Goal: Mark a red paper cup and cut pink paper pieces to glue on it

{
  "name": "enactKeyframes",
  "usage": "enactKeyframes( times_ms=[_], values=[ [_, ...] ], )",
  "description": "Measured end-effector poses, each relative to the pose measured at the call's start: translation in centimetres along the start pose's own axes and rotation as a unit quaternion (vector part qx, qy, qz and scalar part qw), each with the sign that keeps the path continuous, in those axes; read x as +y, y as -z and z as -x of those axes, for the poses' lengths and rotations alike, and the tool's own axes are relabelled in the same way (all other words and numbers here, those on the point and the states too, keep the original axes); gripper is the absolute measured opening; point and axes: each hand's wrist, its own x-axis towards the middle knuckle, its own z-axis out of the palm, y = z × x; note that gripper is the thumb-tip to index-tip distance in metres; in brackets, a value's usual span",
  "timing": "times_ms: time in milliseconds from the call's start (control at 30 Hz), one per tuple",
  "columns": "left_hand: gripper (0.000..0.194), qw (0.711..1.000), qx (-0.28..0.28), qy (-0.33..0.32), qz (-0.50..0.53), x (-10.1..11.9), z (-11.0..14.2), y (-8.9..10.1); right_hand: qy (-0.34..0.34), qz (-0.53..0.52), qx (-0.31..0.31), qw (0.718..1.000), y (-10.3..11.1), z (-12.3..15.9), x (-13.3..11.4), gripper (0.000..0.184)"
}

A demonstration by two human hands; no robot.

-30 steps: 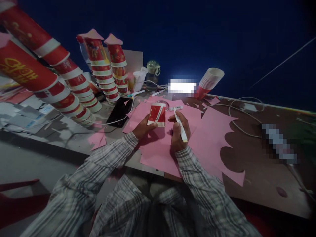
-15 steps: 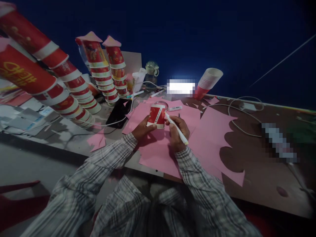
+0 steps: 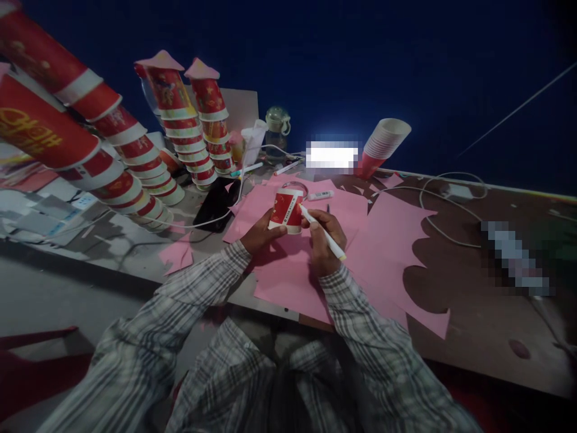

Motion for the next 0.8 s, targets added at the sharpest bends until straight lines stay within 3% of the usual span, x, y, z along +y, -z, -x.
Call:
enactKeyframes(
  times_ms=[467,800],
  values=[
    [0.07,1.0,-0.007,0.007,-0.022,-0.5,-0.2,0.3,0.02,0.009,-0.008,1.0,0.0,0.1,1.1,0.023],
    [0.066,1.0,0.005,0.013,-0.018,-0.2,-0.1,0.2,0.007,-0.01,-0.037,0.999,0.0,0.0,0.8,0.022]
  ],
)
